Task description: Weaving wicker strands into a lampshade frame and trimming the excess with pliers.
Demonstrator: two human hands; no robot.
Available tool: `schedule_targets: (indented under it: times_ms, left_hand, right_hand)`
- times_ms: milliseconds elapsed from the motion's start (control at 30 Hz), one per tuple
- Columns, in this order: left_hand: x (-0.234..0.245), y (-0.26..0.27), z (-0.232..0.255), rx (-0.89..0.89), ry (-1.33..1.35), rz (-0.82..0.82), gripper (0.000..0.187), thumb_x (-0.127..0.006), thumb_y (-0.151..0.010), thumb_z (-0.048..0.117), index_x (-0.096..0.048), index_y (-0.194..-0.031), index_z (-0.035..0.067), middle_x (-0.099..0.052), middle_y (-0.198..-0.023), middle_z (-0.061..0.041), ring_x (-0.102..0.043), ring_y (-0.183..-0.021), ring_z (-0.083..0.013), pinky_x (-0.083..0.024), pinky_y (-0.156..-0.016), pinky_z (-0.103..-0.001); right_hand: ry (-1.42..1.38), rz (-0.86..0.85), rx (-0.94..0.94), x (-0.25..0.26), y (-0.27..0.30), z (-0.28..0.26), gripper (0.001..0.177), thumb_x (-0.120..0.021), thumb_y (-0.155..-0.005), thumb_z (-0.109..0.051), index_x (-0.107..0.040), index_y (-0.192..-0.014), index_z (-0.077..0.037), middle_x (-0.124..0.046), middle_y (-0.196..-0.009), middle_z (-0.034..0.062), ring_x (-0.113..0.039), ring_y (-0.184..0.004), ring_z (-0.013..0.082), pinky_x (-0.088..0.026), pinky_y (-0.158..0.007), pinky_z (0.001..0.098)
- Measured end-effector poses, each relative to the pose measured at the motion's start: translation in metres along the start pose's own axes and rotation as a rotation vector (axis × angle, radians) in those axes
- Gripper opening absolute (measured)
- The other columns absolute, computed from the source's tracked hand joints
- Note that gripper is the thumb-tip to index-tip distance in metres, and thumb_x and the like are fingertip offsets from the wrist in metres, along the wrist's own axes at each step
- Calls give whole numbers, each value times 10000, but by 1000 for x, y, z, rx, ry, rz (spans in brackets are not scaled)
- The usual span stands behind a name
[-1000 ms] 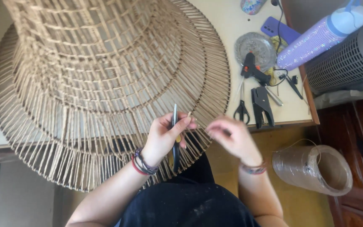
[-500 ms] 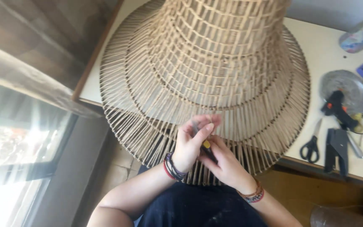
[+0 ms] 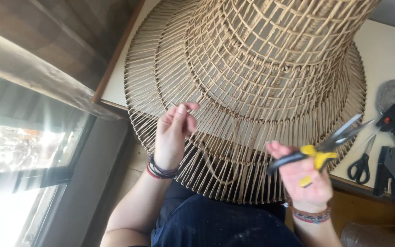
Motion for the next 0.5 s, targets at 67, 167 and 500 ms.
schedule_targets:
  times_ms: [67, 167, 500]
  left_hand:
    - [1, -2, 6, -40, -88, 1, 327, -419, -1123, 266, -713, -1126, 123, -526, -653, 77, -431, -553, -34, -347, -527, -176]
    - [-15, -1, 18, -119, -360, -88, 478, -308, -1113, 366, -682, -1182, 78, -416, -649, 82, -338, -547, -61, -379, -577, -235]
    - [-50, -14, 10, -555, -975, -154, 65, -609, -1011, 63, -561, -1000, 21, -575, -940, -109, -594, -796, -243, -530, -670, -340]
  right_hand:
    - [56, 76, -34, 21, 15, -3, 191, -594, -1066, -248, -669, -1235, -198, -636, -1314, 43, -569, -1248, 267, -291, -1256, 529]
    - [92, 134, -81, 36, 23, 5, 237, -489, -1032, -56, -648, -1176, -155, -654, -1171, 94, -636, -998, 242, -473, -977, 430]
    - [167, -5, -533, 9, 34, 75, 475, -410, -793, 66, -503, -1250, -22, -553, -908, 42, -537, -806, 152, -516, -739, 308]
Point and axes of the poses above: each hand's wrist, its own y-axis away from the middle knuckle, its own x-axis out of the back of the hand, z = x × y, the point moved 7 cm from there along -y, towards the middle knuckle
